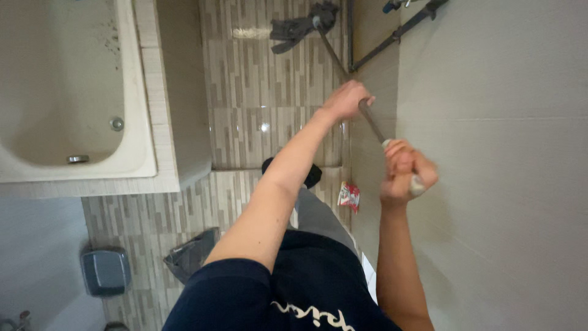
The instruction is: The person mops a tiled bathroom floor using a mop, moving the mop head back and forth across the floor surface between the bathtub and the toilet.
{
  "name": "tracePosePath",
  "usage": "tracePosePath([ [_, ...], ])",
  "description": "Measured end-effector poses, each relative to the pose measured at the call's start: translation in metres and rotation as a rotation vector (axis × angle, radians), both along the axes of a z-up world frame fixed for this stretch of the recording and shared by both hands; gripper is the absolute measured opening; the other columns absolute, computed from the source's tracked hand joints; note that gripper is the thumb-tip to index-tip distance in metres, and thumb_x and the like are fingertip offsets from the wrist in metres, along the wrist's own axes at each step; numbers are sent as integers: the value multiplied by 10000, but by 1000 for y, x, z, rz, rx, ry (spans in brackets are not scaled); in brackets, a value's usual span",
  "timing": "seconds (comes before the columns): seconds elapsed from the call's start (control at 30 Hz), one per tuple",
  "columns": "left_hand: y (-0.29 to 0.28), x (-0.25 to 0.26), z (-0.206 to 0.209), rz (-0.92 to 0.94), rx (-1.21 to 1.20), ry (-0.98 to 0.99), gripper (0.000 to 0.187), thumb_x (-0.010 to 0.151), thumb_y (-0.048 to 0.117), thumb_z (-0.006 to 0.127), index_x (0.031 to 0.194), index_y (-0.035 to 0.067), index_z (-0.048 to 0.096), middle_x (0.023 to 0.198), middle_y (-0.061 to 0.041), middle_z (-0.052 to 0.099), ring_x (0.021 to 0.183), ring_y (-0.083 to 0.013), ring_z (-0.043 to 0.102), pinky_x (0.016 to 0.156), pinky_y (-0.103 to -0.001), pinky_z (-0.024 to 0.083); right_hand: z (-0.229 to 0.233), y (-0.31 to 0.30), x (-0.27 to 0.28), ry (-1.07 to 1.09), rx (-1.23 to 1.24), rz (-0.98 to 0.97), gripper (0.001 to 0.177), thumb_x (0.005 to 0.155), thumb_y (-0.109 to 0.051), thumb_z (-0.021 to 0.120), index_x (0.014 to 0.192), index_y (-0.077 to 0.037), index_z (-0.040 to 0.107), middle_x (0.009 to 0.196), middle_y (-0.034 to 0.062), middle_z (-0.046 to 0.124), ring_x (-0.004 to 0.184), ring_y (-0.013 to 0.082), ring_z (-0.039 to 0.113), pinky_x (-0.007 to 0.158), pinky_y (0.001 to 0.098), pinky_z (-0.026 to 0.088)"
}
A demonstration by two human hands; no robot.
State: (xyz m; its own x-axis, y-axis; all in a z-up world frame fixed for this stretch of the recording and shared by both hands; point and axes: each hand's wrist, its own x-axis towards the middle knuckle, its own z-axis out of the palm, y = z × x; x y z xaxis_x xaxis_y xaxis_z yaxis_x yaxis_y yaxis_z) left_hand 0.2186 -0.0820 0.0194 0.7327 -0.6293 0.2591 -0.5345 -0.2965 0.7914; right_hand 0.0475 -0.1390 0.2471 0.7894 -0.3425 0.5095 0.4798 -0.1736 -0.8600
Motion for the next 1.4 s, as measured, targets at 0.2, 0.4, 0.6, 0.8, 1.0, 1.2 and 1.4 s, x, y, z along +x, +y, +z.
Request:
tracePosePath([
  [0.2,8,39,15,-125,237,98,213,958,226,666,832,55,684,923,-202,685,978,-384,659,853,-474,505,-19,-3,30,-20,77,-95,462,1067,-190,560,679,-81,333,575,26,384,553,153,373,598,323,407],
  [0.4,40,66,-51,36,134,-71,244,915,280,671,796,68,693,883,-141,683,908,-369,646,846,-499,480,-58,33,40,43,-286,-84,289,1013,-99,548,747,1,498,738,127,562,720,263,591,769,382,540],
  [0.6,87,42,-95,132,-93,-57,245,947,266,735,874,34,700,921,-189,641,932,-396,612,827,-482,497,-66,92,21,196,-240,67,248,985,-14,582,760,56,505,752,136,528,731,261,559,931,429,570],
  [0.8,77,-6,-15,218,-88,82,472,977,272,703,562,79,590,584,-108,590,651,-272,632,1123,-558,374,9,90,1,215,-270,-1,240,953,-80,574,744,29,616,670,107,597,588,237,585,751,368,578],
  [1.0,55,-42,37,206,-250,-43,432,921,237,718,571,58,538,592,-129,541,667,-322,582,816,-453,496,62,76,-4,113,35,3,373,1008,-85,562,668,-31,422,583,54,462,523,149,445,566,303,422],
  [1.2,66,8,19,88,-108,-140,363,963,157,700,632,54,593,680,-161,614,712,-365,609,727,-483,501,59,80,20,59,-66,50,300,970,-40,544,698,13,431,661,97,490,619,214,506,618,349,479],
  [1.4,52,75,-41,76,-180,-190,276,940,167,719,702,49,644,738,-150,660,783,-377,644,723,-492,504,-2,60,61,117,-211,46,231,970,-6,544,746,42,512,764,146,587,752,289,628,824,432,568],
])
